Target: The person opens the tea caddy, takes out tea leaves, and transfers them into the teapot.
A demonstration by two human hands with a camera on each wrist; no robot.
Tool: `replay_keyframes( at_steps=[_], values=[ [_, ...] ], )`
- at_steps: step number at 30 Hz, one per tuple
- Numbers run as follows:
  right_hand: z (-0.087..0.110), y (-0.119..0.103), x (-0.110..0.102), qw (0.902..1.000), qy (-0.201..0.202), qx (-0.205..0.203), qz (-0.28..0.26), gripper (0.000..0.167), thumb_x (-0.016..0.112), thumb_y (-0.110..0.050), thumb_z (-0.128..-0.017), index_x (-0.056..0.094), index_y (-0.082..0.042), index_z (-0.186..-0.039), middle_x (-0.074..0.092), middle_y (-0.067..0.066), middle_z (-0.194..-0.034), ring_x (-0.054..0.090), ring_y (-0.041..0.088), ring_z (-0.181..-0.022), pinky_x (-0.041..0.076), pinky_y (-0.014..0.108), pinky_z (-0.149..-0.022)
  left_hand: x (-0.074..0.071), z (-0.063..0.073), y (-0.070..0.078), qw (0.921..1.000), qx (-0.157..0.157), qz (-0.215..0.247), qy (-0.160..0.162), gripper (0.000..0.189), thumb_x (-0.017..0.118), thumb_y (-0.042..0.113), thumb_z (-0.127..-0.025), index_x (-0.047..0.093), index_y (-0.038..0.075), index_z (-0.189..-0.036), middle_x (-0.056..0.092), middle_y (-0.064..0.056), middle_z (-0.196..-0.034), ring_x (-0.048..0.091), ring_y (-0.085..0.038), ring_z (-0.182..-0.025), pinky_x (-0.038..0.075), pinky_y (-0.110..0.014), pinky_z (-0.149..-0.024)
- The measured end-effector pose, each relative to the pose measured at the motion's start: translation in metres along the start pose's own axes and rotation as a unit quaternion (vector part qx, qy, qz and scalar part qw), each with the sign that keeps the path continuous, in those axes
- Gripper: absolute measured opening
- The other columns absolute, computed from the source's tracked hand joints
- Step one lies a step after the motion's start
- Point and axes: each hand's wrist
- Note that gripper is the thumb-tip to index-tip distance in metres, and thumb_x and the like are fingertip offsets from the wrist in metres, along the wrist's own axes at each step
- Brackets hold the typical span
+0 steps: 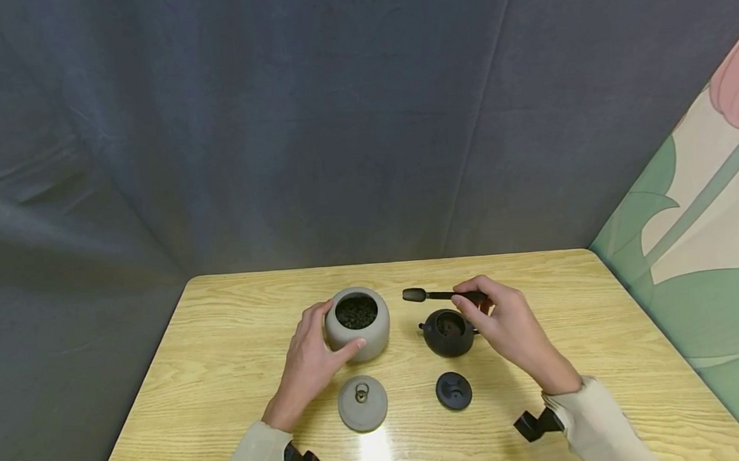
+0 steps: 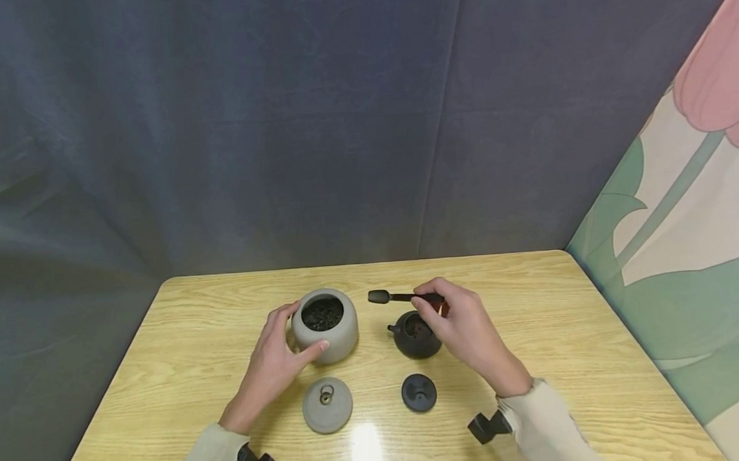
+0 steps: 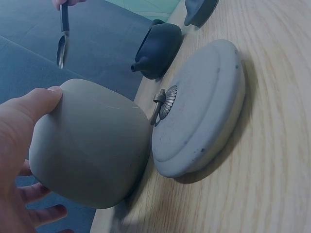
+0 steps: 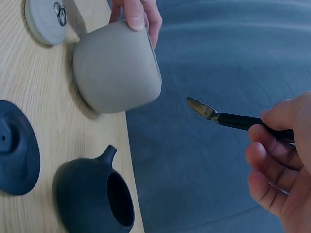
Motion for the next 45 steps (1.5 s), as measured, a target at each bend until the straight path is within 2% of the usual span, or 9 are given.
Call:
replay_keyframes(
  at_steps=[12,20,37,45],
  values=[
    [-0.010,-0.019,0.010,0.9997,-0.015,-0.014,-0.013,0.010,0.076,-0.015,-0.101,0.076,-0.020,-0.109,0.077,-0.006,-0.093,0.054,0.003,-0.069,0.046,0.024,-0.057,-0.001,0.000,0.000,1.0000,0.003,-0.001,0.002,0.097,0.087,0.056,-0.085,0.042,0.018,-0.163,0.043,-0.008,-0.166,0.049,-0.039,-0.148,0.045,-0.064,-0.115],
    [-0.017,-0.028,0.019,0.9987,-0.023,-0.034,-0.030,0.010,0.076,-0.012,-0.100,0.077,-0.015,-0.109,0.077,-0.004,-0.094,0.055,0.003,-0.069,0.047,0.023,-0.056,0.000,0.000,-0.001,1.0000,0.002,0.003,0.000,0.097,0.086,0.057,-0.085,0.042,0.019,-0.163,0.043,-0.008,-0.166,0.049,-0.038,-0.149,0.045,-0.063,-0.116],
    [-0.023,-0.032,0.032,0.9967,-0.053,-0.047,-0.039,0.010,0.076,-0.013,-0.100,0.076,-0.012,-0.110,0.070,-0.008,-0.083,0.052,0.003,-0.069,0.047,0.023,-0.062,0.001,0.000,-0.001,1.0000,0.003,0.000,0.003,0.097,0.086,0.058,-0.085,0.043,0.020,-0.162,0.044,-0.007,-0.165,0.049,-0.037,-0.149,0.044,-0.063,-0.115],
    [-0.026,-0.031,0.037,0.9954,-0.062,-0.055,-0.048,0.010,0.074,-0.015,-0.101,0.076,-0.011,-0.111,0.069,-0.008,-0.082,0.050,0.002,-0.065,0.046,0.022,-0.059,0.002,0.000,-0.002,1.0000,0.006,0.002,0.005,0.097,0.086,0.060,-0.084,0.043,0.021,-0.162,0.045,-0.006,-0.164,0.050,-0.037,-0.148,0.044,-0.063,-0.115]
  ],
)
Point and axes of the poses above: each hand's wrist, its own z-axis away from the middle knuckle, its own x-axis out of the palm, y = z × x
